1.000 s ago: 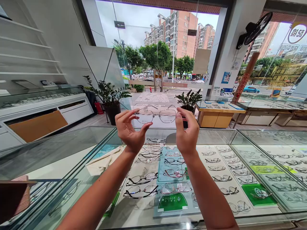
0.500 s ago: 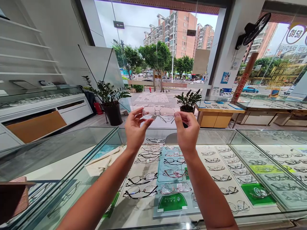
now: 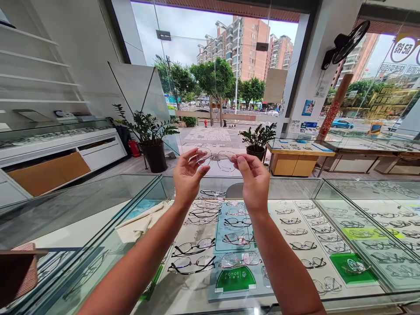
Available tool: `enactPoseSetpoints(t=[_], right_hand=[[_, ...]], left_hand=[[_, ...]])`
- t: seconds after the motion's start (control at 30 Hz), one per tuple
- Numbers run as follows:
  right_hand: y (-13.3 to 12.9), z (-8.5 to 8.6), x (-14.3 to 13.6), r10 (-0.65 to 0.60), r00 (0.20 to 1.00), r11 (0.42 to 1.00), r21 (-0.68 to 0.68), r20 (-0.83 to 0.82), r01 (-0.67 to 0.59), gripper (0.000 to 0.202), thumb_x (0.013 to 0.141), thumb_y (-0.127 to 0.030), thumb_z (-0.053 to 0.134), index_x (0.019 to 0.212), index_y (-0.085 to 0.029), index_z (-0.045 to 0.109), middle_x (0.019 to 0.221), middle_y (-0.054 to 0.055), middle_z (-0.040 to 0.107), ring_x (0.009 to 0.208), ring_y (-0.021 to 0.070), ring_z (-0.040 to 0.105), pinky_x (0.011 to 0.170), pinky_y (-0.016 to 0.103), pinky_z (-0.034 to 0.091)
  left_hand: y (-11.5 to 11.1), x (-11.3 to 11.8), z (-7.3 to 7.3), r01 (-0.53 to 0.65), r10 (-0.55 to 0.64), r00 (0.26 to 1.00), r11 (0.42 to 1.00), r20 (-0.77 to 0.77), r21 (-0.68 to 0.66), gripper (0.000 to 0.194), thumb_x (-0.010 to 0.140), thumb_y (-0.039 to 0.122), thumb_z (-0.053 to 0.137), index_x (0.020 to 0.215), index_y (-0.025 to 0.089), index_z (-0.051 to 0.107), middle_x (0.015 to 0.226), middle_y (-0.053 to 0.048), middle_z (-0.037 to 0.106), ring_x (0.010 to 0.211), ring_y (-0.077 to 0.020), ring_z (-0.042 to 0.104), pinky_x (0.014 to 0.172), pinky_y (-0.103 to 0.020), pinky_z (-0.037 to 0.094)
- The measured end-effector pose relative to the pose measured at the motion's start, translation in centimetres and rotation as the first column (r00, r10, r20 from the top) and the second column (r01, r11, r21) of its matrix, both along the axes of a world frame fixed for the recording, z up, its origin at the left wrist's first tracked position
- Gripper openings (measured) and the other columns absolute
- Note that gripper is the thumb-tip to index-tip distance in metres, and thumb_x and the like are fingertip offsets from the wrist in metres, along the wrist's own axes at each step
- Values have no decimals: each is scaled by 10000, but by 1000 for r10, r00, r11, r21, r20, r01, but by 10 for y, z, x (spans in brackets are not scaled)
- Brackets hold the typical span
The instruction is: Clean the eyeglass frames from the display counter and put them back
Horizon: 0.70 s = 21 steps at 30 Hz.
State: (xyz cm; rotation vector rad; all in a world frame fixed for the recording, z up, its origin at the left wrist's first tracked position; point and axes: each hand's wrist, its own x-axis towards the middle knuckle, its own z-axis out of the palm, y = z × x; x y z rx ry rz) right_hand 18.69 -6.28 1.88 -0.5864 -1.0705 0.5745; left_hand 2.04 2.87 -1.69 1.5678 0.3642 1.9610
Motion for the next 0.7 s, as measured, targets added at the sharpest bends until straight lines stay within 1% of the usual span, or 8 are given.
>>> enactPoseSetpoints(t=[0.2,0.3,0.37,0.4,0.47,0.57,0.63,0.7], right_hand=[[0,-1,-4,18,1000,999,-44,21,-17,205,989,-415,660,1071,-239,728,1098,94,803,1064,259,788,1026,486,620],[3,-1,3,24,998,997,-77,64,-19,220,981,-427,650,1075,-243,726,1109,93,798,1082,262,777,1036,490,605],[5,1,11,50,989,993,-110,141,-34,241,968,-448,658,1063,-246,751,1115,87,799,1106,262,757,1037,483,588],[6,1,15,58,979,991,-131,197,-32,256,961,-463,665,1057,-249,765,1125,84,798,1120,263,743,1035,476,577],[8,2,23,63,943,985,-173,327,-5,266,937,-481,695,1048,-257,786,1155,80,790,1142,265,715,1033,466,551],[9,2,27,87,857,975,-219,508,30,211,890,-445,757,989,-264,800,1180,73,771,1147,267,687,1034,466,512],[10,1,25,112,808,972,-231,578,30,169,884,-419,763,905,-255,794,1172,70,762,1135,264,684,1038,470,491],[10,0,22,129,789,972,-234,601,20,172,891,-411,759,847,-247,786,1157,67,755,1121,256,684,1046,470,476]], left_hand=[[2,-2,1,-3,3,999,1000,-38,-13,639,775,418,937,1326,288,640,1306,-91,724,1245,-239,705,1072,-402,583],[6,-11,4,65,-70,990,997,-124,-41,625,826,432,895,1362,306,599,1384,-110,706,1246,-244,717,1084,-424,585],[7,-21,10,93,-100,972,995,-211,-42,611,849,416,876,1380,317,589,1405,-115,705,1260,-250,715,1081,-435,591],[5,-26,13,83,-87,960,996,-268,-28,615,854,405,874,1392,322,589,1410,-114,704,1278,-254,706,1081,-438,591],[-1,-36,21,25,-5,909,999,-416,42,625,858,388,873,1415,328,596,1427,-104,697,1313,-262,682,1083,-446,588],[-16,-46,34,-55,175,768,977,-616,208,590,884,383,851,1426,322,624,1425,-86,700,1312,-262,670,1088,-464,581],[-26,-49,40,-66,248,700,956,-669,286,556,908,385,826,1426,313,635,1421,-83,704,1302,-260,670,1102,-477,574],[-32,-49,44,-60,261,687,951,-678,305,560,916,383,818,1437,302,629,1418,-91,706,1298,-262,673,1112,-485,571]])
